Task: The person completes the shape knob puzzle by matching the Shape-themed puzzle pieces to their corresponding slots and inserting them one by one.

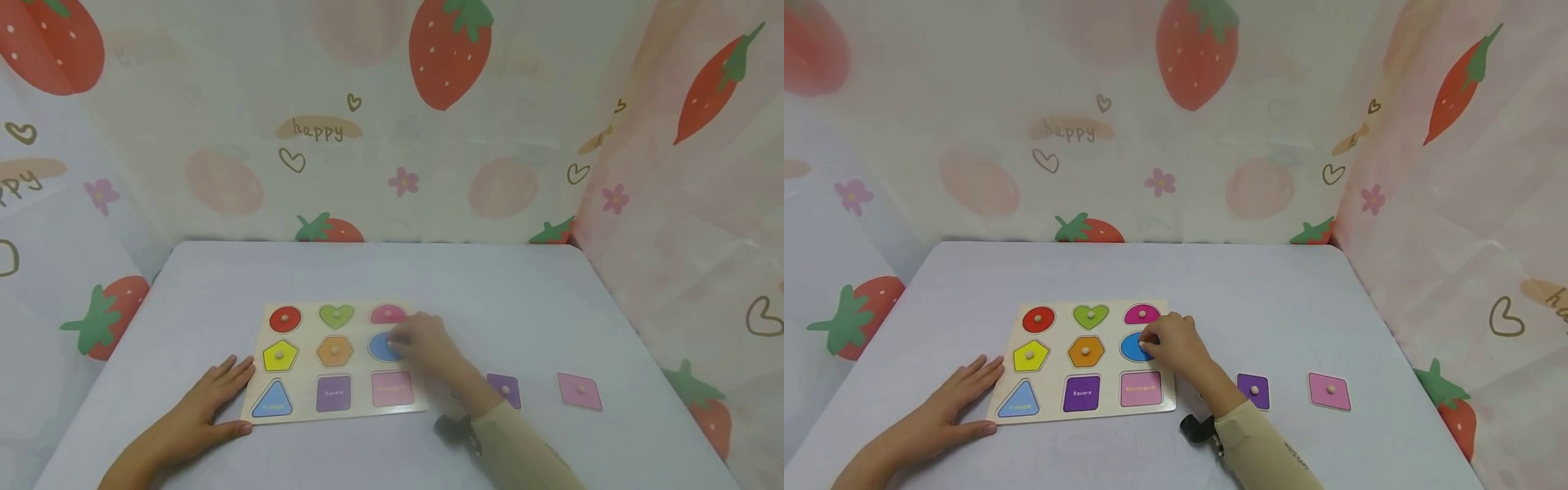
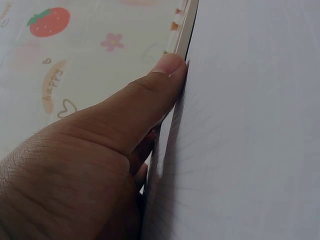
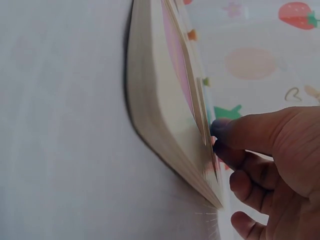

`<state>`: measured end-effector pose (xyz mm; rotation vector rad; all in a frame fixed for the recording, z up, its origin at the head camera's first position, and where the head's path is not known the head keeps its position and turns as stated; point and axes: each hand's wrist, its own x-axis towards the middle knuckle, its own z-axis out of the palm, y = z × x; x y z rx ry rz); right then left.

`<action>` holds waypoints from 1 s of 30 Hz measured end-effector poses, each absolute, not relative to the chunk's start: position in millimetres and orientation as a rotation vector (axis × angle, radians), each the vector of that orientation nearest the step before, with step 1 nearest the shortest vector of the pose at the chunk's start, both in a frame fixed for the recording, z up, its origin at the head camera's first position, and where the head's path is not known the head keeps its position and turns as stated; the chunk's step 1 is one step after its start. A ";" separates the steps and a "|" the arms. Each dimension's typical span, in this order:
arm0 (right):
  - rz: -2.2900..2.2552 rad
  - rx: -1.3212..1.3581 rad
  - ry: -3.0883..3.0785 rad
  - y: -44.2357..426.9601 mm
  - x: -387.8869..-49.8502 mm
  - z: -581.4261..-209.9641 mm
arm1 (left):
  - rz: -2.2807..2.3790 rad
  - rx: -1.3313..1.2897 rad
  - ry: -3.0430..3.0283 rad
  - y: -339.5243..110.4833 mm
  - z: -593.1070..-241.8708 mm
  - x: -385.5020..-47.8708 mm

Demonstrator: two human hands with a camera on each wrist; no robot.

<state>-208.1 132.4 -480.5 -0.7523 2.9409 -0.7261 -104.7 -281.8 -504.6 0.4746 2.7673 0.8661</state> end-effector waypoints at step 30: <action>-0.629 -0.644 2.945 131.4 -204.9 -472.1 | 0.842 0.513 2.803 -284.1 -508.2 -104.5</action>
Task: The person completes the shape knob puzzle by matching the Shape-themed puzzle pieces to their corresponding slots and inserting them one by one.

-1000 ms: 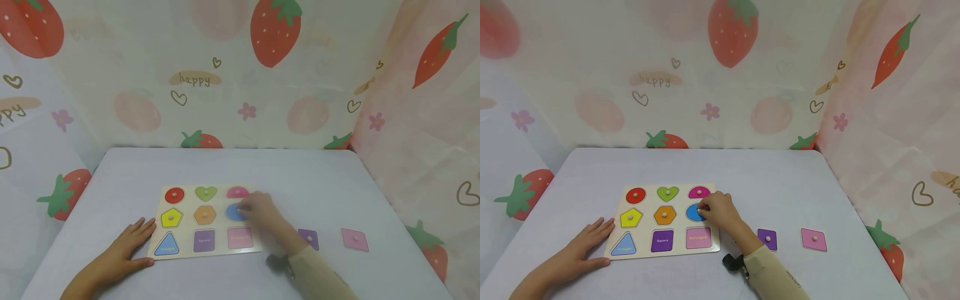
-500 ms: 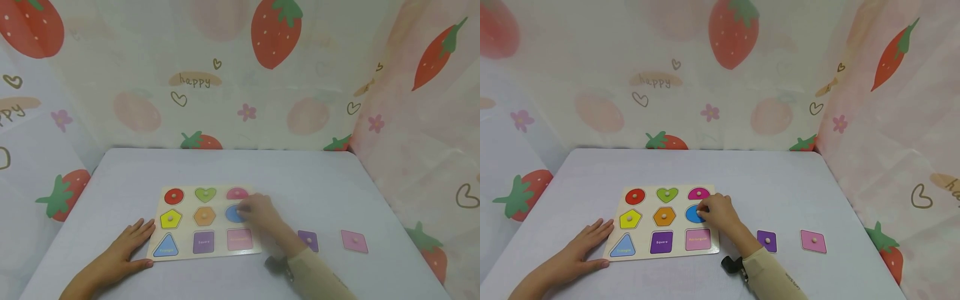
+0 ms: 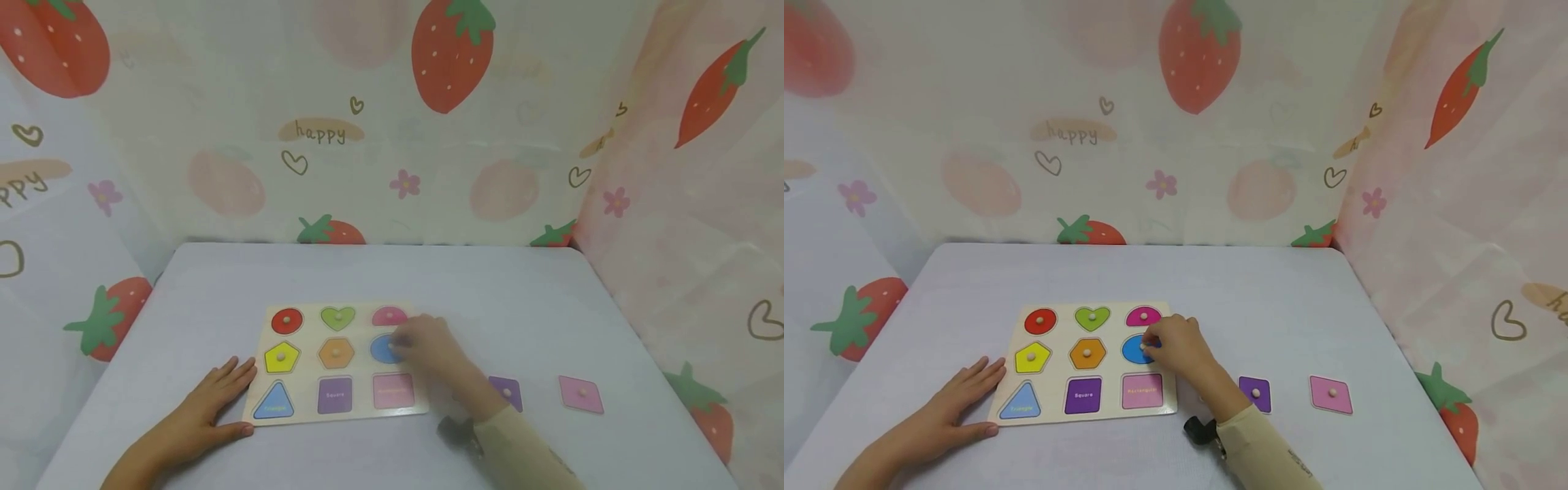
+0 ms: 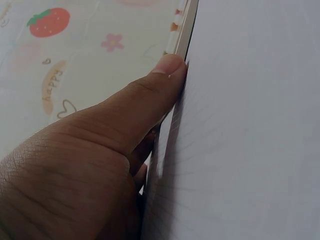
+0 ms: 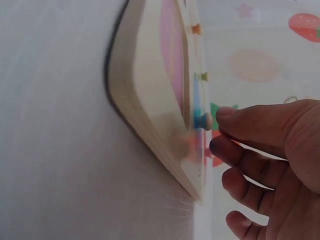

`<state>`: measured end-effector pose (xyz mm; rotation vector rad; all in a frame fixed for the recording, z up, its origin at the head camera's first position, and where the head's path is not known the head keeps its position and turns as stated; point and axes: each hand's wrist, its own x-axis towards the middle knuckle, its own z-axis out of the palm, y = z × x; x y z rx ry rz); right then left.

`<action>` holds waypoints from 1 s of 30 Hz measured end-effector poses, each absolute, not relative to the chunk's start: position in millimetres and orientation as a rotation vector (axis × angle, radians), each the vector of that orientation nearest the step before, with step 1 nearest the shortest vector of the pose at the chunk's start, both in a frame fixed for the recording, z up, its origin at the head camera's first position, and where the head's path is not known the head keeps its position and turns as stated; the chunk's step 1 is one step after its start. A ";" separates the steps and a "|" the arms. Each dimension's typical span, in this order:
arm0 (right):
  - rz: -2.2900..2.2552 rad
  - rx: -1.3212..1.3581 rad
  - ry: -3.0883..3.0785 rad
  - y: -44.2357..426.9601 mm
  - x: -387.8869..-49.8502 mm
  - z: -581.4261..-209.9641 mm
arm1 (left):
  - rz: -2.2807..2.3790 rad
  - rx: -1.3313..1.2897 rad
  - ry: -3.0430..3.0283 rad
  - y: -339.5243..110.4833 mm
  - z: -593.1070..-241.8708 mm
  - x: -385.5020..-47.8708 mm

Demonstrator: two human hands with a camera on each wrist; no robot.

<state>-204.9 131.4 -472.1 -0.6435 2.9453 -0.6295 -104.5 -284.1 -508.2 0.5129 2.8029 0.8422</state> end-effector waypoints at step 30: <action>-0.887 -0.829 3.035 241.7 -177.7 -463.6 | 0.806 0.609 2.835 -286.0 -508.6 -105.2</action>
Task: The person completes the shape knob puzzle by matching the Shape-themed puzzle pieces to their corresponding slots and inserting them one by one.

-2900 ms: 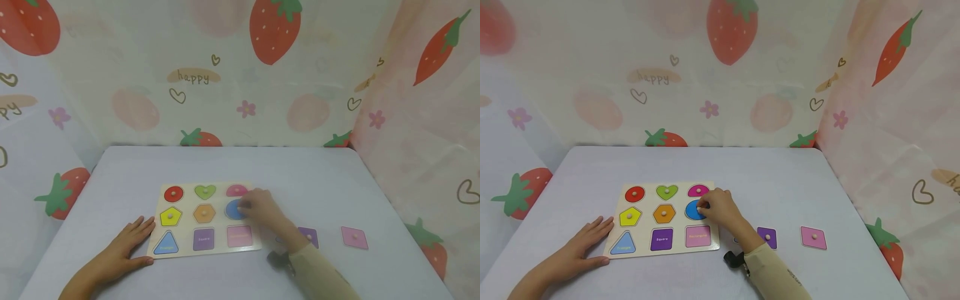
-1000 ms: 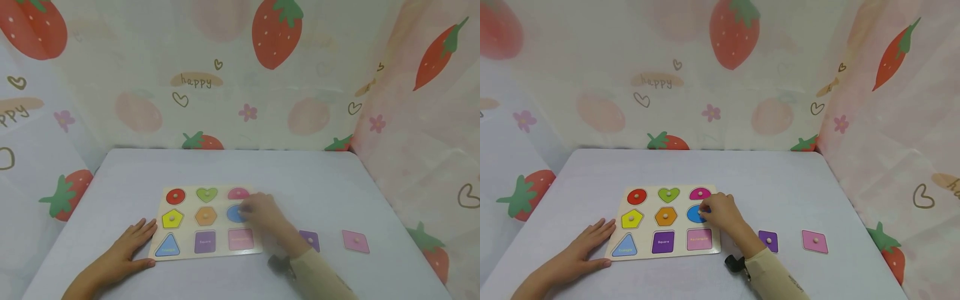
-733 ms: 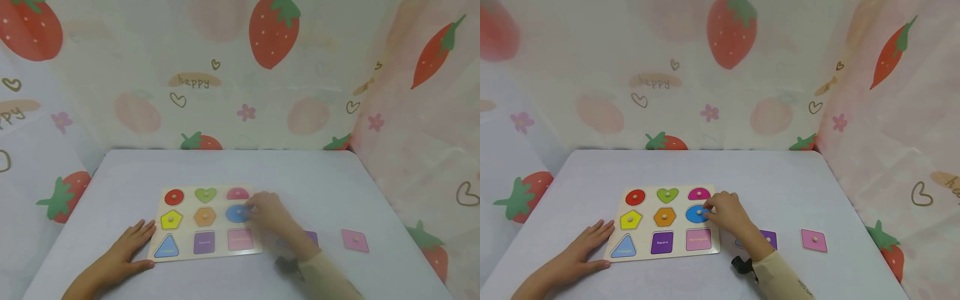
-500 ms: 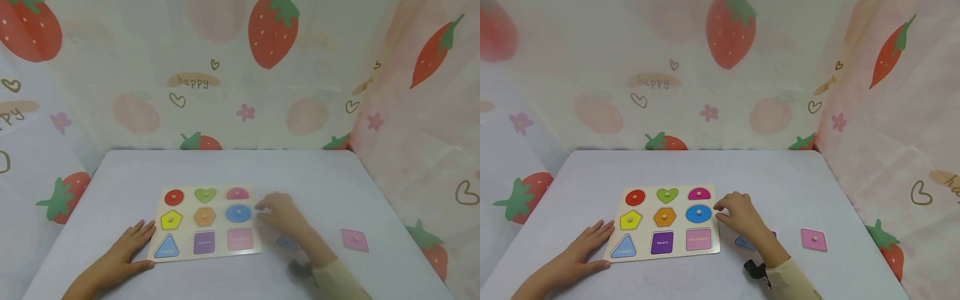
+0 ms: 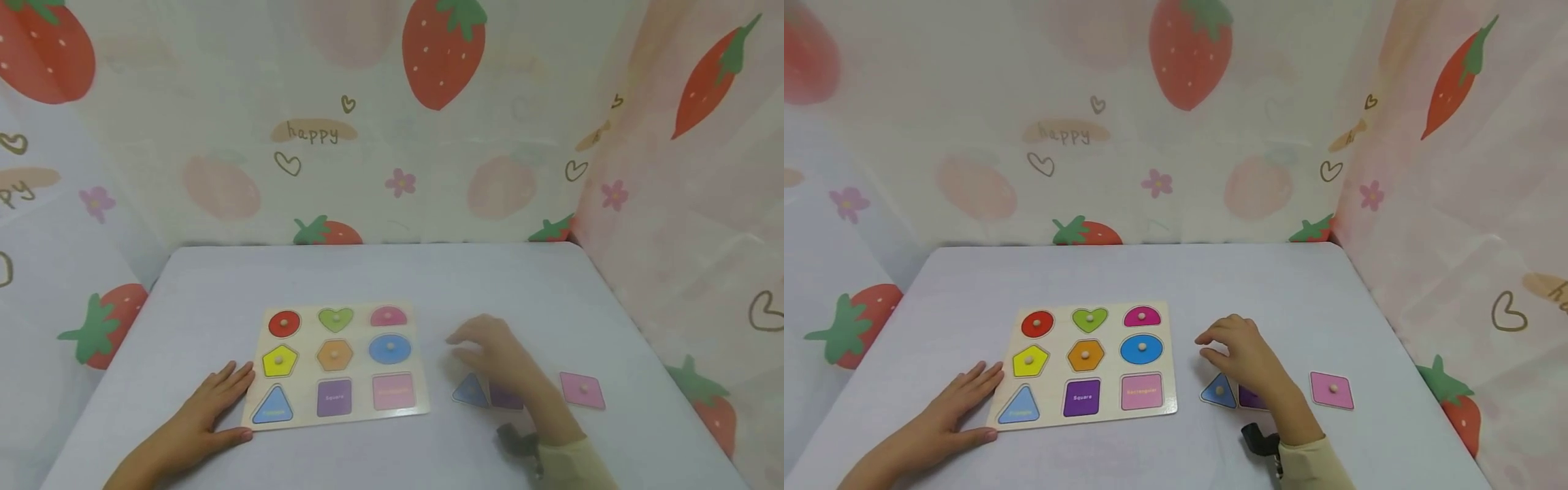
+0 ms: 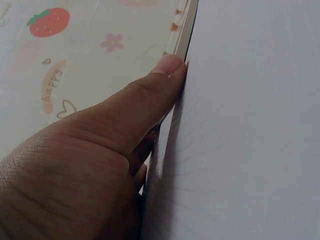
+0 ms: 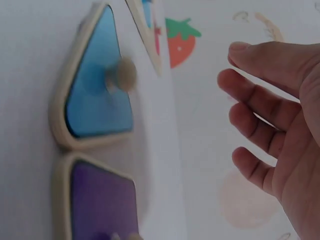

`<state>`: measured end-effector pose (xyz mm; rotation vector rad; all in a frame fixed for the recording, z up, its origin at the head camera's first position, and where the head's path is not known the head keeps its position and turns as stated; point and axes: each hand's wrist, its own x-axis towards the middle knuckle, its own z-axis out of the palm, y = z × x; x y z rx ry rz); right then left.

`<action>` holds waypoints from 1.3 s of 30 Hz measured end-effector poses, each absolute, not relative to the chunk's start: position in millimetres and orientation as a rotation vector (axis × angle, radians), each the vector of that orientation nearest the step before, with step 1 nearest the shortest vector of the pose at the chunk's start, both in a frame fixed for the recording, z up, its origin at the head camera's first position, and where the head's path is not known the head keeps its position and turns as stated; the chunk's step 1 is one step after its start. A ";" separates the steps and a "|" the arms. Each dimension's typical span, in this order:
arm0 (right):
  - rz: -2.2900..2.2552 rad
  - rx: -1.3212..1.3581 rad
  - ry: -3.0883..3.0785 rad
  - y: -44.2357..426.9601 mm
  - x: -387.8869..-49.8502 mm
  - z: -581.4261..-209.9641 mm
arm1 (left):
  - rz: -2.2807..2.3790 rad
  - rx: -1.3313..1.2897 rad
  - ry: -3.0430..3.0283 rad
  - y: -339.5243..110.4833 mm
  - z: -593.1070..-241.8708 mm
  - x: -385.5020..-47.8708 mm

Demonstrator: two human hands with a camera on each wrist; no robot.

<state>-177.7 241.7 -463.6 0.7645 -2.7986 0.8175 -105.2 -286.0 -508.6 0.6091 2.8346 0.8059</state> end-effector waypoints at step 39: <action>0.985 0.905 -3.091 271.5 -162.5 -458.0 | 0.803 0.541 2.798 -282.5 -504.1 -106.1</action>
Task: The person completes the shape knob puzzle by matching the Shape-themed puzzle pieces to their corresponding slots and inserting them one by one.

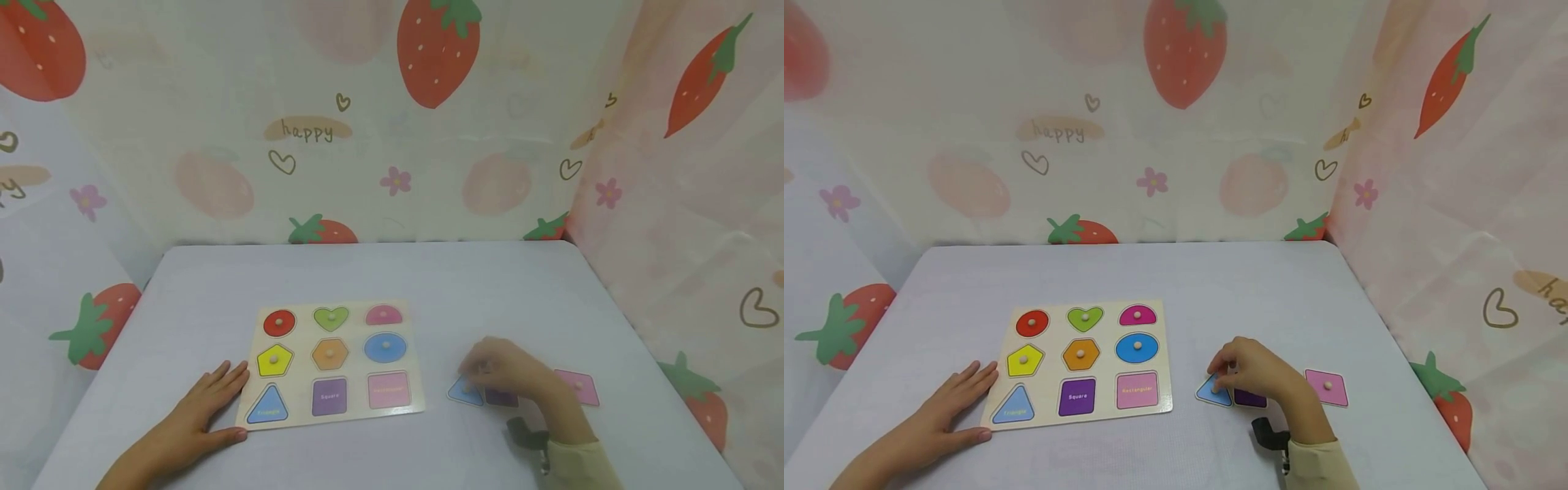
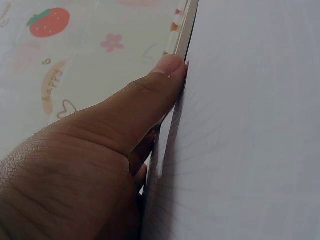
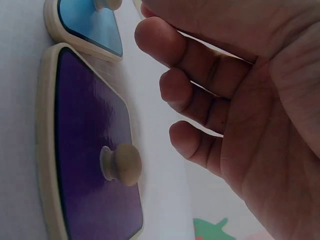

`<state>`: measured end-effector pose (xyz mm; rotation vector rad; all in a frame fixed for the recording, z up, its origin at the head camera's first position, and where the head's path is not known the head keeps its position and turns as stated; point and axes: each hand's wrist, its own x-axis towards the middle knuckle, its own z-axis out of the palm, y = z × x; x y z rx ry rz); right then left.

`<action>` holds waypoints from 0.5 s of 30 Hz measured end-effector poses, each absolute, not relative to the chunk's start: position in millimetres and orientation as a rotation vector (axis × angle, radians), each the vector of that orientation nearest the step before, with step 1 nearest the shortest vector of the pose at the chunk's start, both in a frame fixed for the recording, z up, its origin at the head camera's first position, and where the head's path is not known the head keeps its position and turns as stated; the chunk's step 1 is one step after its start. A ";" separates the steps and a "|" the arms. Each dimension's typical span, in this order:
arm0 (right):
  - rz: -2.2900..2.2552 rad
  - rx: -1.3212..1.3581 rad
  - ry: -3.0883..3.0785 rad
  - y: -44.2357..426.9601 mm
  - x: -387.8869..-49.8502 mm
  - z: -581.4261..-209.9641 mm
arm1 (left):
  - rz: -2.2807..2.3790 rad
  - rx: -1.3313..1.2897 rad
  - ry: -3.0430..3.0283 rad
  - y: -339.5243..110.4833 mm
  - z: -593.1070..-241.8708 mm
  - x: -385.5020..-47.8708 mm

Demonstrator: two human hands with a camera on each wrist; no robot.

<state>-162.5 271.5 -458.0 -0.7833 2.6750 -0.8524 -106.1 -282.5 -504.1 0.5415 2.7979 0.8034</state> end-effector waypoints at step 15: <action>-0.791 -0.764 2.620 271.0 -164.5 -461.2 | 0.816 0.579 2.822 -281.9 -501.9 -105.0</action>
